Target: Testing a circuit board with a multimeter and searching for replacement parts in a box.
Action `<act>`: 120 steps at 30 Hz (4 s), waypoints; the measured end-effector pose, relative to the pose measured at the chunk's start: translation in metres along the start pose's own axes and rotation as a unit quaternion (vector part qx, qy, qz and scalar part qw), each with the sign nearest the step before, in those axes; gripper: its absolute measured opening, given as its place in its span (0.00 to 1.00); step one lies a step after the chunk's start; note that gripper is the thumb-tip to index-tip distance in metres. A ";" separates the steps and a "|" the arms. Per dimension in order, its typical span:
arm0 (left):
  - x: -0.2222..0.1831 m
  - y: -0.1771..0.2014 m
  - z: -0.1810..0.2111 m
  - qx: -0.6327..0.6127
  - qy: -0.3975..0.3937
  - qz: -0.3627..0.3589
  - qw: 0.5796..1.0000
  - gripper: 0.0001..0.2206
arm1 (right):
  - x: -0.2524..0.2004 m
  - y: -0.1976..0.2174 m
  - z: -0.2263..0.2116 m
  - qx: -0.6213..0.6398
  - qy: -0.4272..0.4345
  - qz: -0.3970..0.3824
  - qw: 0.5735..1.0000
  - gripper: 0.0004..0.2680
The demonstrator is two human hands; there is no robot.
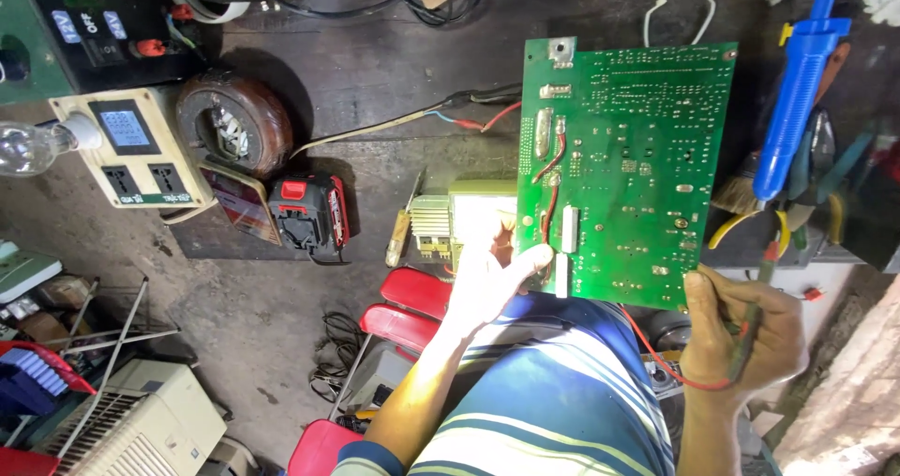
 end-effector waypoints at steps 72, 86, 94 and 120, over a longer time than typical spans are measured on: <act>0.010 0.006 -0.020 -0.144 -0.045 -0.078 0.985 0.15 | -0.002 0.002 0.019 0.049 0.004 0.003 0.999 0.14; 0.010 0.011 -0.010 -0.037 -0.059 -0.065 0.995 0.13 | -0.003 0.002 0.015 0.031 -0.002 0.008 0.999 0.14; 0.015 0.006 -0.014 0.025 -0.015 -0.040 0.999 0.14 | 0.000 0.000 0.015 0.035 -0.001 0.000 0.999 0.14; 0.012 -0.012 -0.011 0.125 -0.010 -0.029 0.992 0.16 | 0.018 -0.005 0.039 0.014 -0.004 0.021 1.000 0.11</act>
Point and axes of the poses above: each hand's wrist, its own x-axis towards the middle knuckle, its own y-axis out of the back of the hand, z = x × y, the point moved 4 cm from there along x, towards the middle knuckle, and after that the axes turned 10 degrees about -y, right-handed, at the moved point
